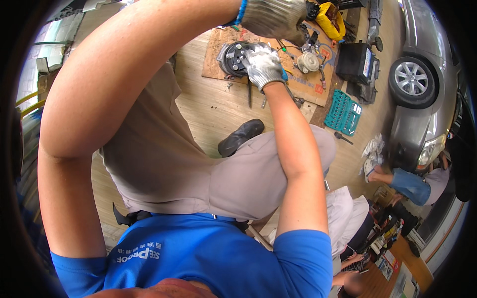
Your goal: The person sits on a low stool and works on a car brake assembly, using a cordless impact wrench to tighten bolts on the hub. They also handle a brake disc and various small parts on a cardboard sheet on the floor.
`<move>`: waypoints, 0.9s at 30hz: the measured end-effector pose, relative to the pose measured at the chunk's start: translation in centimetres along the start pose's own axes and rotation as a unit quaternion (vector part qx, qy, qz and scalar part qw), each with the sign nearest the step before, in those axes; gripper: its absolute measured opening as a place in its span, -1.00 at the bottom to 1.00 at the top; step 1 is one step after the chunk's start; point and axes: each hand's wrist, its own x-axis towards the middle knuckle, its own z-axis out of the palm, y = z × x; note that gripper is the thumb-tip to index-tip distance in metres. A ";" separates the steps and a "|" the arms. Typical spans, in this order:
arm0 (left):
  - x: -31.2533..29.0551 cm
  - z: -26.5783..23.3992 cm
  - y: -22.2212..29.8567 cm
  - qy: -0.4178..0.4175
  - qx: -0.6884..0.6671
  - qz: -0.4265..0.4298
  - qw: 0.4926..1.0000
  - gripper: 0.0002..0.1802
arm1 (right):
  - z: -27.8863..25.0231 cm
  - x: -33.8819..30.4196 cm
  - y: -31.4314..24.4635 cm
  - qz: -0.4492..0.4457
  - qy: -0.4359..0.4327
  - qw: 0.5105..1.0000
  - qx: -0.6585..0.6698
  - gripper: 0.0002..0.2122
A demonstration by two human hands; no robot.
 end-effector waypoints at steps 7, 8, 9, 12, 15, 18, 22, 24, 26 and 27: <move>-0.4 -0.1 0.0 0.011 -0.018 -0.004 1.000 -0.60 | 0.6 0.2 -0.8 0.013 0.016 0.999 -0.035 -0.67; -0.4 -0.1 0.0 0.012 -0.019 0.000 1.000 -0.60 | 0.7 0.1 -0.9 0.017 0.018 0.999 -0.037 -0.66; -0.4 0.1 0.0 0.024 -0.021 -0.009 0.999 -0.60 | 0.7 0.1 -1.0 0.019 0.024 0.999 -0.039 -0.67; -0.5 0.5 0.0 0.043 -0.032 -0.029 0.998 -0.61 | 0.6 0.0 -1.3 0.033 0.024 0.998 -0.038 -0.67; -1.1 0.1 0.0 0.030 -0.050 -0.036 0.998 -0.61 | 0.3 0.4 -1.8 0.054 -0.006 0.998 -0.028 -0.65; -1.4 -0.1 -0.1 0.021 -0.066 -0.041 0.997 -0.60 | 0.0 0.6 -2.1 0.065 -0.018 0.997 -0.021 -0.65; -1.0 0.4 0.6 0.030 -0.046 -0.058 0.997 -0.60 | -1.3 0.4 -1.3 0.072 -0.025 0.997 0.029 -0.67; -0.7 0.6 0.4 0.028 -0.024 -0.045 0.998 -0.60 | -1.6 0.2 -0.6 0.069 -0.016 0.996 0.049 -0.68; -0.6 0.4 -0.5 0.014 -0.009 0.001 1.000 -0.60 | -1.5 -0.2 0.0 0.062 0.007 0.996 0.056 -0.68; -0.7 0.3 -0.6 0.021 -0.019 0.004 1.000 -0.60 | -1.1 -0.3 0.1 0.050 0.013 0.997 0.057 -0.68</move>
